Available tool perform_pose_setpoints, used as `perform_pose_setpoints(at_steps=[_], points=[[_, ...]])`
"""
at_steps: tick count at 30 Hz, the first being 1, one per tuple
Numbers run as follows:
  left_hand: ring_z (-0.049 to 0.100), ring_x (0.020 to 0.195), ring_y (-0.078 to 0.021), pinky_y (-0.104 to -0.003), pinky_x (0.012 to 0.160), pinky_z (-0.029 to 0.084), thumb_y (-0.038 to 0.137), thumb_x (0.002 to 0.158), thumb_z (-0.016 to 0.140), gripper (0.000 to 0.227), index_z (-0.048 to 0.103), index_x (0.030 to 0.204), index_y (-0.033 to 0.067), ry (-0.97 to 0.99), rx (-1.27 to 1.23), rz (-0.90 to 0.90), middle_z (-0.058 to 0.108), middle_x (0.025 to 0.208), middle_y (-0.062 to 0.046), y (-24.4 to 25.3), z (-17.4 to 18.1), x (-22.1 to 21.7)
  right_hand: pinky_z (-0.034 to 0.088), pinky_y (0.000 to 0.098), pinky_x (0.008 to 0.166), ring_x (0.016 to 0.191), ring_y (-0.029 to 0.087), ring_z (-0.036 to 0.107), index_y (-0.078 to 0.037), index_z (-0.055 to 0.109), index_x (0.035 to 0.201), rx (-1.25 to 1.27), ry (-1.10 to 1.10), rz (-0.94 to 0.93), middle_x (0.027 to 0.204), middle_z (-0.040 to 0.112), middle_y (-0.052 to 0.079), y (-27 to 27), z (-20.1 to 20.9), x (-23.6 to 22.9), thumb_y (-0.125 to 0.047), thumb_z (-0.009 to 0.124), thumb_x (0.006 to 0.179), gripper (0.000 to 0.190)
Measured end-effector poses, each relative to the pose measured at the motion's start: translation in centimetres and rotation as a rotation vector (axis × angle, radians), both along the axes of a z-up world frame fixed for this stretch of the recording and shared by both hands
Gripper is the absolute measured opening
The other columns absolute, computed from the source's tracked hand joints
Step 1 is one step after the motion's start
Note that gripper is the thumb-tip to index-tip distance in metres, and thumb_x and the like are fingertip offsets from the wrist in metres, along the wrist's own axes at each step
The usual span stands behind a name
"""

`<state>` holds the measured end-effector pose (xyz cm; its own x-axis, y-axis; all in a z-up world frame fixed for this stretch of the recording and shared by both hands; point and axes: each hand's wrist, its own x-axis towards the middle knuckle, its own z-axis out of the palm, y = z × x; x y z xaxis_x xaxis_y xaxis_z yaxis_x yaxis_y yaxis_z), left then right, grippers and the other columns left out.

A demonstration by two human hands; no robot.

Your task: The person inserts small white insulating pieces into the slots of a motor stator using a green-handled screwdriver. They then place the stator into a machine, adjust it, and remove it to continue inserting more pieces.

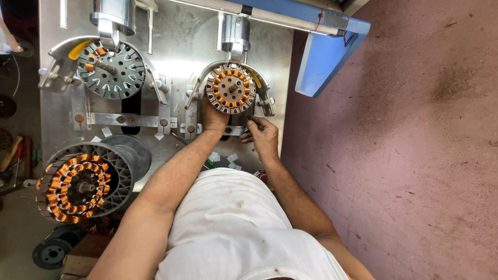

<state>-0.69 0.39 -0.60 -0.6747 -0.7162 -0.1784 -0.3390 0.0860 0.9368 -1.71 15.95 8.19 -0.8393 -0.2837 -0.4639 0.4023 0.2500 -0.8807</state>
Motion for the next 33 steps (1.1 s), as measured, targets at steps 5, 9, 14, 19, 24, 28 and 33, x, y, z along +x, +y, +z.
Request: perform_pose_setpoints(at_steps=[5,9,14,19,24,28,33], points=[[0.071,0.106,-0.0325,-0.043,0.086,0.058,0.018,0.084,0.081,0.041,0.063,0.116,0.0021,-0.060,-0.035,-0.027,0.072,0.111,-0.017,-0.1,-0.5,0.4,0.065,0.0276,0.057,0.069,0.019,0.075,0.010,0.065,0.128,0.014,0.019,0.007,0.092,0.073,0.014,0.4,-0.8,0.1,-0.009,0.060,0.101,0.033],[0.067,0.102,-0.0397,-0.047,0.085,0.056,0.018,0.077,0.085,0.048,0.060,0.113,-0.0036,-0.063,-0.212,0.044,0.069,0.108,-0.025,-0.4,0.4,0.7,0.066,0.0288,0.060,0.072,0.020,0.076,0.010,0.063,0.130,-0.014,0.026,0.016,0.092,0.072,0.015,0.7,-1.7,0.3,-0.009,0.060,0.102,0.034],[0.072,0.102,-0.0274,-0.041,0.083,0.060,0.024,0.094,0.067,0.030,0.066,0.118,0.0046,-0.181,0.328,0.103,0.073,0.112,-0.014,-0.8,1.2,0.6,0.066,0.0296,0.062,0.073,0.021,0.077,0.010,0.063,0.130,-0.032,0.013,0.017,0.094,0.073,0.015,0.7,-2.9,1.0,-0.008,0.059,0.101,0.034],[0.072,0.100,-0.0227,-0.038,0.079,0.064,0.032,0.105,0.040,0.040,0.062,0.121,0.0026,0.017,1.090,0.427,0.069,0.115,-0.011,-0.9,1.7,-0.3,0.067,0.0304,0.059,0.073,0.023,0.077,0.011,0.062,0.128,-0.013,-0.001,0.040,0.097,0.074,0.017,0.0,-3.4,1.0,-0.007,0.058,0.101,0.033],[0.071,0.097,-0.0229,-0.039,0.079,0.064,0.034,0.103,0.033,0.047,0.065,0.119,0.0041,0.067,1.178,0.394,0.071,0.113,-0.011,-0.9,2.2,-0.1,0.067,0.0303,0.060,0.072,0.025,0.078,0.012,0.063,0.126,-0.079,-0.049,0.024,0.095,0.073,0.019,-0.2,-3.6,1.2,-0.006,0.058,0.102,0.030],[0.070,0.098,-0.0223,-0.040,0.082,0.064,0.038,0.105,0.026,0.050,0.061,0.117,0.0047,-0.028,1.149,0.391,0.069,0.110,-0.011,-1.0,2.5,0.2,0.067,0.0323,0.057,0.068,0.027,0.078,0.012,0.063,0.123,-0.096,-0.160,-0.043,0.093,0.075,0.020,-1.2,-3.2,1.3,-0.003,0.058,0.101,0.028],[0.069,0.099,-0.0240,-0.041,0.085,0.062,0.026,0.105,0.033,0.039,0.061,0.118,0.0016,0.047,1.211,0.402,0.068,0.110,-0.012,-0.8,1.4,0.0,0.064,0.0316,0.051,0.063,0.024,0.077,0.010,0.066,0.118,0.114,0.053,0.112,0.088,0.076,0.017,-2.3,-1.1,2.0,-0.010,0.063,0.099,0.029]])
